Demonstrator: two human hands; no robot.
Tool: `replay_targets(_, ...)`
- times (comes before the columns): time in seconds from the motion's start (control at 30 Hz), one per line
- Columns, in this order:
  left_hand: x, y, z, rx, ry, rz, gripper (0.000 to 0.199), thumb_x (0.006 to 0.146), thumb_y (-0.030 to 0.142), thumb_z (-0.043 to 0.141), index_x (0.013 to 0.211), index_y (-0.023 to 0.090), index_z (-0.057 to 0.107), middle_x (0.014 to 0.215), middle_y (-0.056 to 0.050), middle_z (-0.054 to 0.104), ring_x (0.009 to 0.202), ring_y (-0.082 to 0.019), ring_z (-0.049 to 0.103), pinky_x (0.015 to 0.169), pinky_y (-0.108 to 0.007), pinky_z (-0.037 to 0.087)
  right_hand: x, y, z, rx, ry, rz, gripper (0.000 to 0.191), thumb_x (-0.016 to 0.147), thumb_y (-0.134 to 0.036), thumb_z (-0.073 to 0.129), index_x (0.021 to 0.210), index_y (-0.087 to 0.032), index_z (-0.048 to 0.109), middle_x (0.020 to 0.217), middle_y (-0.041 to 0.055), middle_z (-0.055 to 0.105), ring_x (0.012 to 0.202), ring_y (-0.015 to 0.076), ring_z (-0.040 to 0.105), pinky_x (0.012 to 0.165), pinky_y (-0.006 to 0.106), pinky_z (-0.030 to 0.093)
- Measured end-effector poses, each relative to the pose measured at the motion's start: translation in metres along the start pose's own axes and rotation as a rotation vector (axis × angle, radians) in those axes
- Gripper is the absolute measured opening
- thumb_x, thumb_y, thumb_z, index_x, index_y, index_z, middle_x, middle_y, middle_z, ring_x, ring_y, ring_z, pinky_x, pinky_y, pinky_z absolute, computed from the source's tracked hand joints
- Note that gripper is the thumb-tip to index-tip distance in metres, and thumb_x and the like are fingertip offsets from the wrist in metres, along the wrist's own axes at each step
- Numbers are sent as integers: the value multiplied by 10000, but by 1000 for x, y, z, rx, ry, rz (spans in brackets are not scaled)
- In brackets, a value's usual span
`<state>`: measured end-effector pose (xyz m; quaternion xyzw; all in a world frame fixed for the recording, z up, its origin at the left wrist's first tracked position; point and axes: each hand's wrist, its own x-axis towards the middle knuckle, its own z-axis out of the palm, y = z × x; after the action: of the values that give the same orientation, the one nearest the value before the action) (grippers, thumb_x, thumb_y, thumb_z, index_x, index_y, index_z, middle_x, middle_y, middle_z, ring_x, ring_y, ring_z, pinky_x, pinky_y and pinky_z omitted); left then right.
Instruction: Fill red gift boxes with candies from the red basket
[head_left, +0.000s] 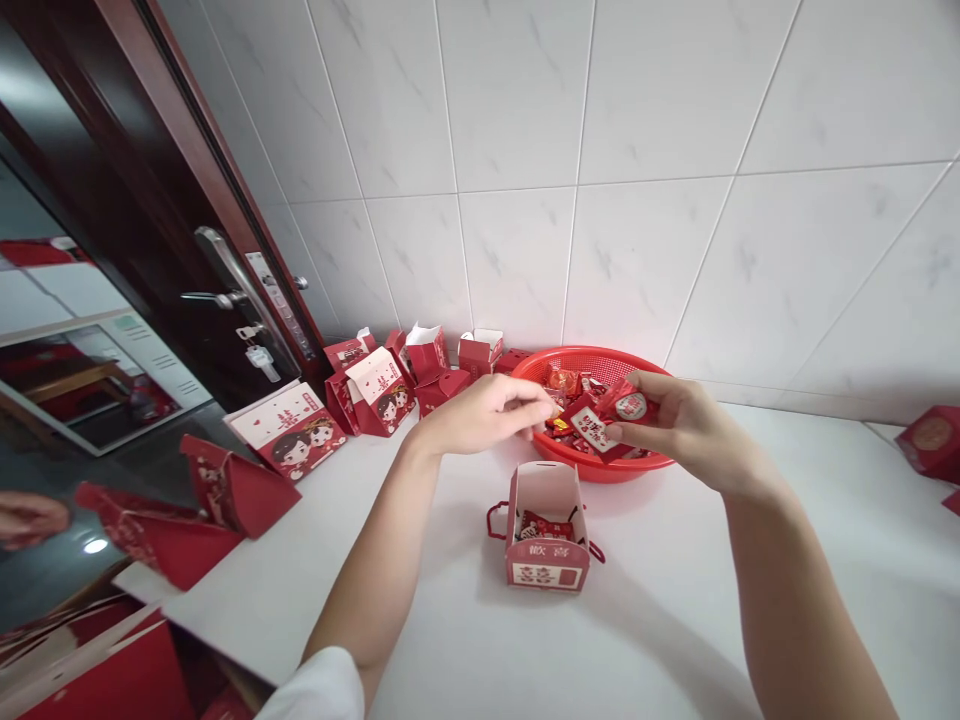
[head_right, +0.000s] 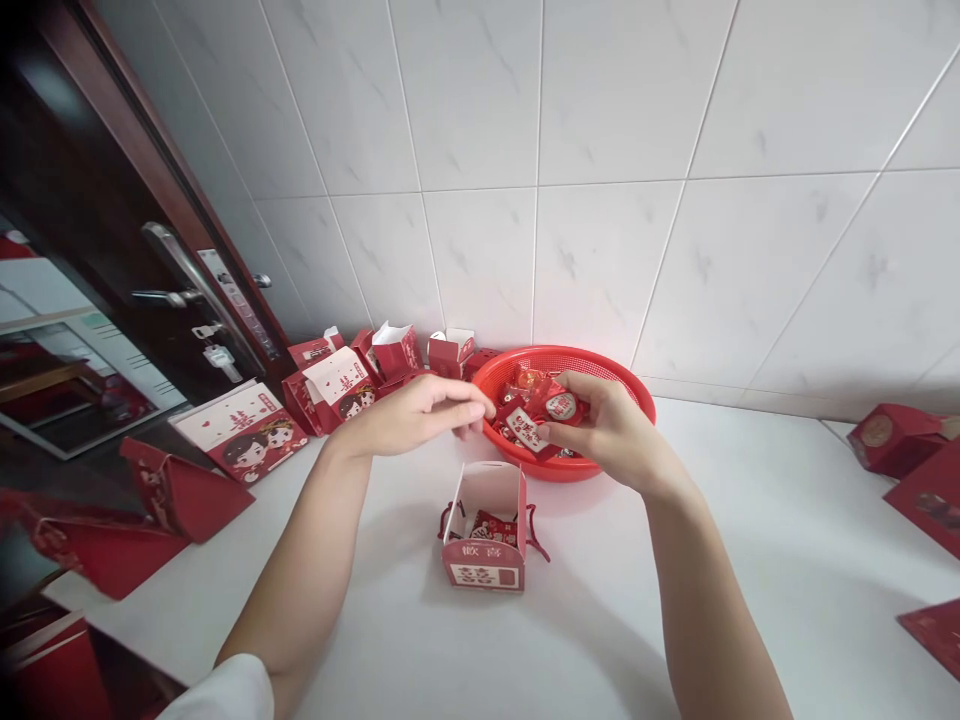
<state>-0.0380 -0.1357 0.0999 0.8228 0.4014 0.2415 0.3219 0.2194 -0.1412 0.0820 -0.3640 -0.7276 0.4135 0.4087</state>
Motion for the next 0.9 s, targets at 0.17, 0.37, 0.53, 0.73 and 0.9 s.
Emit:
replay_targets(0.17, 20, 5, 11, -176, 210, 89, 322, 829, 428, 784, 996, 161, 718, 989, -54, 747, 938, -191, 684, 850, -319, 534, 3, 1, 5, 108, -26, -17, 239, 786, -343, 848, 836, -199, 665, 788, 12, 645, 712, 168, 601, 609, 302, 506)
replay_targets(0.37, 19, 6, 16, -225, 102, 121, 281, 860, 437, 765, 872, 158, 728, 846, -21, 700, 805, -153, 640, 750, -289, 510, 4, 4, 11, 205, 17, 15, 296, 777, -373, 871, 919, -202, 674, 867, 57, 709, 820, 245, 689, 704, 379, 580)
replay_targets(0.53, 15, 7, 20, -299, 202, 118, 324, 859, 462, 762, 804, 151, 691, 813, -16, 672, 772, -145, 635, 717, -274, 508, 6, 4, 16, 252, -3, 27, 336, 757, -380, 899, 943, -203, 683, 885, 55, 720, 841, 240, 689, 714, 367, 579)
replay_targets(0.73, 13, 7, 24, -407, 271, 159, 294, 849, 435, 779, 826, 149, 714, 812, -13, 674, 758, -131, 626, 711, -255, 511, 5, 3, 14, 316, -10, 22, 362, 734, -337, 925, 1006, -201, 729, 898, 56, 742, 778, 197, 667, 663, 317, 549)
replay_targets(0.9, 9, 3, 24, -466, 267, 119, 221, 826, 353, 794, 884, 154, 717, 840, -14, 681, 765, -131, 627, 714, -252, 512, 4, 5, 17, 332, 12, -7, 285, 748, -319, 917, 928, -209, 725, 873, 41, 742, 807, 199, 681, 699, 318, 557)
